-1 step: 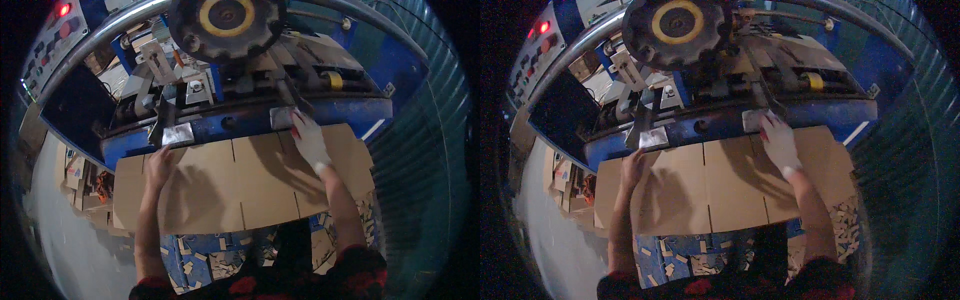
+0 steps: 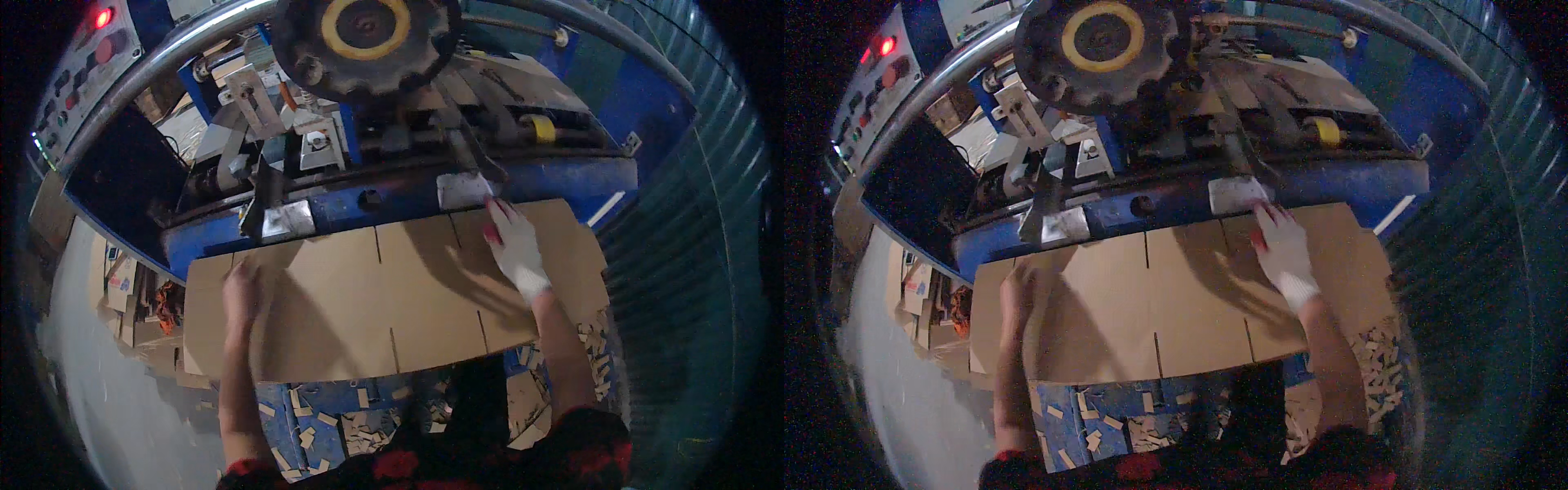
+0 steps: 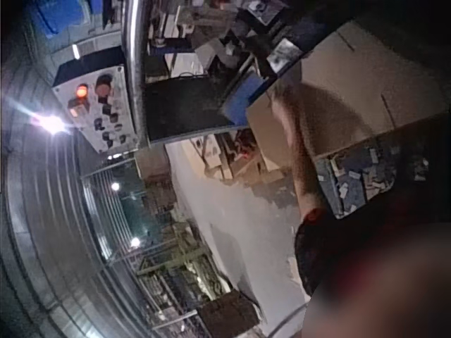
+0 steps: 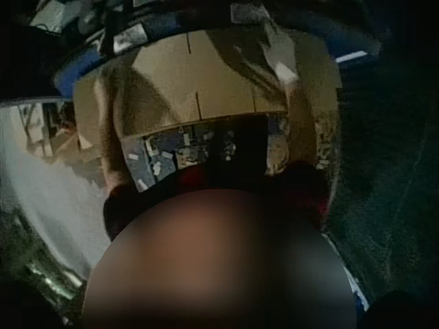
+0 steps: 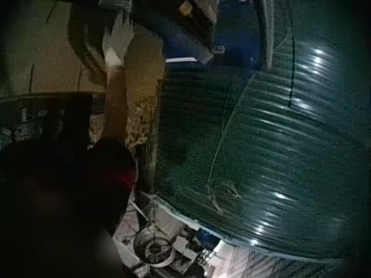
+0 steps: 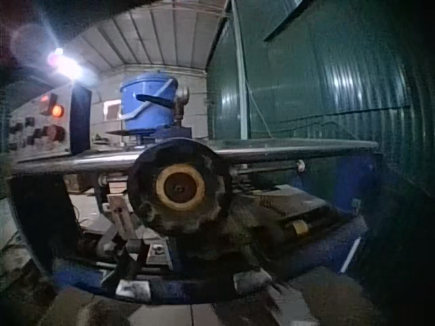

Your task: The person repeatedly folds flat cardboard sheets into box shapes using a blue machine. They align the cardboard, fold the flaps, and press the edges to form the box structure. The process is repeated continuously throughout the clip.

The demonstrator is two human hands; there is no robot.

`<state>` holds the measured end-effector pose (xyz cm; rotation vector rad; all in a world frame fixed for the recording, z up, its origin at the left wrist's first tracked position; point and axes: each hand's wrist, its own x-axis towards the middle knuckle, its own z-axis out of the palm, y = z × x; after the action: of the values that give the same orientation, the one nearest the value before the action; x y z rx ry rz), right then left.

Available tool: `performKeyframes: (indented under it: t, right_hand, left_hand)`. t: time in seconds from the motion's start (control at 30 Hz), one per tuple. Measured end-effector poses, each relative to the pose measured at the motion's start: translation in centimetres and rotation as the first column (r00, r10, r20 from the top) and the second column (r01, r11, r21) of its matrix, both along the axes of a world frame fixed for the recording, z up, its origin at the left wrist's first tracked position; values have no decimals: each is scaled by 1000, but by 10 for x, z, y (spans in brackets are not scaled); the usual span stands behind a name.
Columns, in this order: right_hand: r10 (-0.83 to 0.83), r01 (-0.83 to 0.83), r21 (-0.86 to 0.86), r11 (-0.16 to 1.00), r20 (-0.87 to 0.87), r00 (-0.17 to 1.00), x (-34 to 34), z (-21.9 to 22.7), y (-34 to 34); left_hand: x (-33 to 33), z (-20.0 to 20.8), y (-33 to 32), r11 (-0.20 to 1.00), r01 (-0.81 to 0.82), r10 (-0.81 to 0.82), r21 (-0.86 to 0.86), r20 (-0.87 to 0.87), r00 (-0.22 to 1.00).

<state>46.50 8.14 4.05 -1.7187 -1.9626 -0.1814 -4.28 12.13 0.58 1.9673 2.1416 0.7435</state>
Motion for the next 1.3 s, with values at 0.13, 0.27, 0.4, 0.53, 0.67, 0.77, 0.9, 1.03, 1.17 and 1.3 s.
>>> performKeyframes:
  t: [0.13, 0.27, 0.4, 0.53, 0.67, 0.77, 0.9, 1.03, 1.17, 1.3]
  right_hand:
    - [-200, 224, -132, 966, 177, 964, 12, -17, -124]
    - [-191, 223, -145, 964, 209, 959, 2, -15, -199]
    - [-591, 594, -24, 804, 62, 804, 11, -29, -249]
    - [-676, 860, -154, 487, -691, 258, 43, -75, -254]
    - [-196, 479, -195, 856, -979, -50, 65, -80, -253]
    - [-34, 628, 111, 770, -976, 215, 44, -46, -247]
    - [104, 350, 238, 906, -926, 362, -23, 8, -245]
    - [280, -278, 28, 960, -115, 953, -106, 10, -230]
    - [328, -288, -160, 944, 414, 849, -116, 4, -216]
    - [345, -320, -129, 939, 357, 868, -89, 5, -202]
  left_hand:
    - [-122, -25, -107, 874, -454, 481, 175, -448, 753]
    - [-195, -34, -148, 903, -385, 353, -193, -181, 918]
    - [-229, -44, -157, 835, -491, 428, -248, -267, 863]
    - [-235, -46, -159, 853, -512, 438, -104, -392, 809]
    - [-212, -15, -173, 914, -370, 403, 168, -273, 873]
    - [-189, 14, -187, 898, -318, 99, 305, 563, 820]
    - [-163, 2, -191, 975, -103, -134, 196, 893, 430]
    - [-122, -47, -181, 990, 84, -138, 115, 626, 768]
    - [-62, -40, -199, 982, 70, -157, 173, 559, 814]
    - [-2, -1, -188, 903, 304, -352, 303, 119, 928]
